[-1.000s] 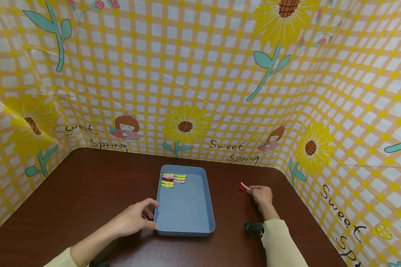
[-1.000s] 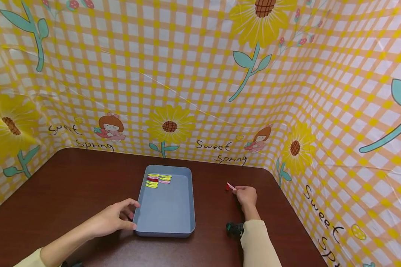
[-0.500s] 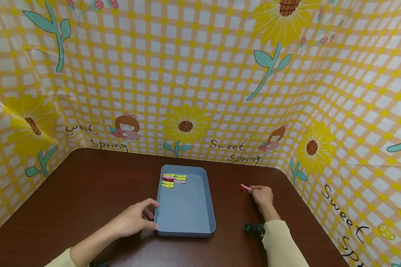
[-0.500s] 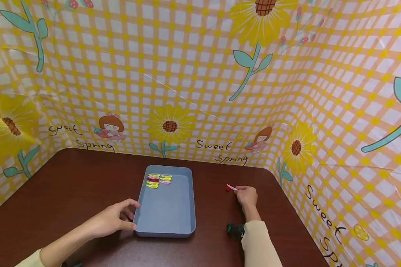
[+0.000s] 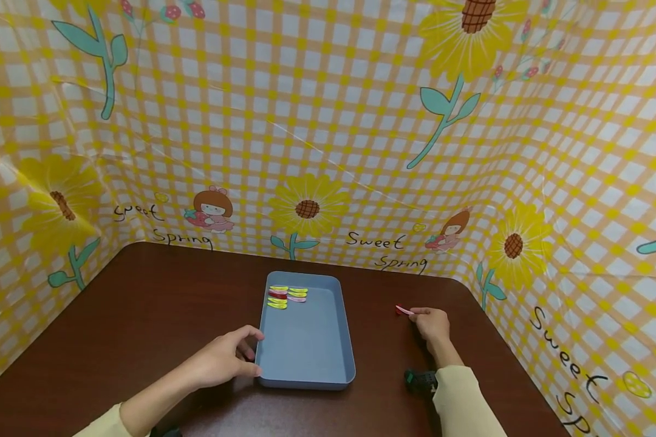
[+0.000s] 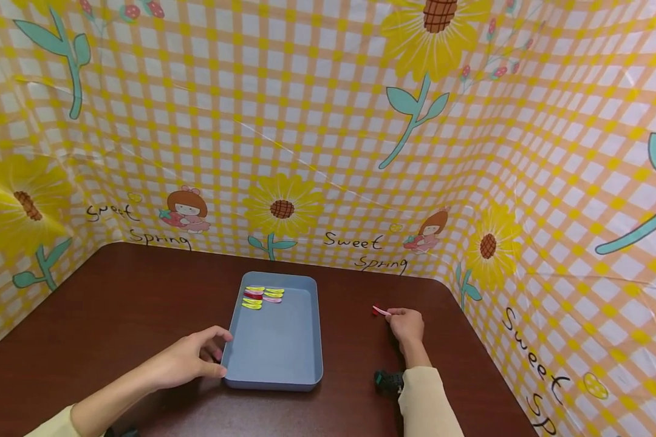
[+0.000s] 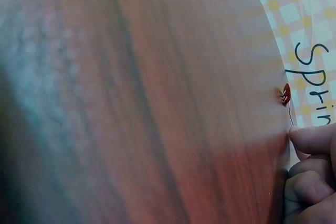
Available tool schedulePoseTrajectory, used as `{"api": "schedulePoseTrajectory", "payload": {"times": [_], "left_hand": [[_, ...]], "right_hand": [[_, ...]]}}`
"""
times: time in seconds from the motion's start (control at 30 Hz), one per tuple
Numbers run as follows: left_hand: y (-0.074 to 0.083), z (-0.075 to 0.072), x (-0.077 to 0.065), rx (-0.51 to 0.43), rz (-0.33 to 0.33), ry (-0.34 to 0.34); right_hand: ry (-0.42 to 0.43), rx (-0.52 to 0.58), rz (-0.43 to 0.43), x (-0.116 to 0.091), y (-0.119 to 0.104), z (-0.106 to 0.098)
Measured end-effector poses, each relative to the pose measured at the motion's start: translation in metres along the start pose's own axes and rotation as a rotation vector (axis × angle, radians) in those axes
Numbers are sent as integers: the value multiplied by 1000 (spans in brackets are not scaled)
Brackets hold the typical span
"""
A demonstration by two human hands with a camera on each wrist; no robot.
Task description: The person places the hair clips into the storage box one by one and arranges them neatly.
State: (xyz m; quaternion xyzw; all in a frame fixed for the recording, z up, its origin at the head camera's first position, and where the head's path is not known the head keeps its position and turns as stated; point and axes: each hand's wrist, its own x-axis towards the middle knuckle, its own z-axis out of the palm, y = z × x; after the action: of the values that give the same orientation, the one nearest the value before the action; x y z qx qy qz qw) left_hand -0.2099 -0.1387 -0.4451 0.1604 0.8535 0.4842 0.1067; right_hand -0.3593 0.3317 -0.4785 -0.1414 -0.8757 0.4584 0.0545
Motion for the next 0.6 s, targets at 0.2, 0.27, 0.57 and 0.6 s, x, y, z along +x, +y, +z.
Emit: {"api": "schedulePoseTrajectory", "payload": {"times": [0.2, 0.27, 0.57, 0.6], "left_hand": [[0, 0, 2, 2, -3, 2], [0, 0, 2, 4, -4, 5], [0, 0, 1, 0, -13, -7], [0, 0, 1, -1, -11, -9]], "right_hand": [[-10, 0, -17, 1, 0, -2], [-15, 8, -22, 0, -1, -2], [-38, 47, -7, 3, 1, -2], [-40, 48, -6, 2, 1, -2]]}}
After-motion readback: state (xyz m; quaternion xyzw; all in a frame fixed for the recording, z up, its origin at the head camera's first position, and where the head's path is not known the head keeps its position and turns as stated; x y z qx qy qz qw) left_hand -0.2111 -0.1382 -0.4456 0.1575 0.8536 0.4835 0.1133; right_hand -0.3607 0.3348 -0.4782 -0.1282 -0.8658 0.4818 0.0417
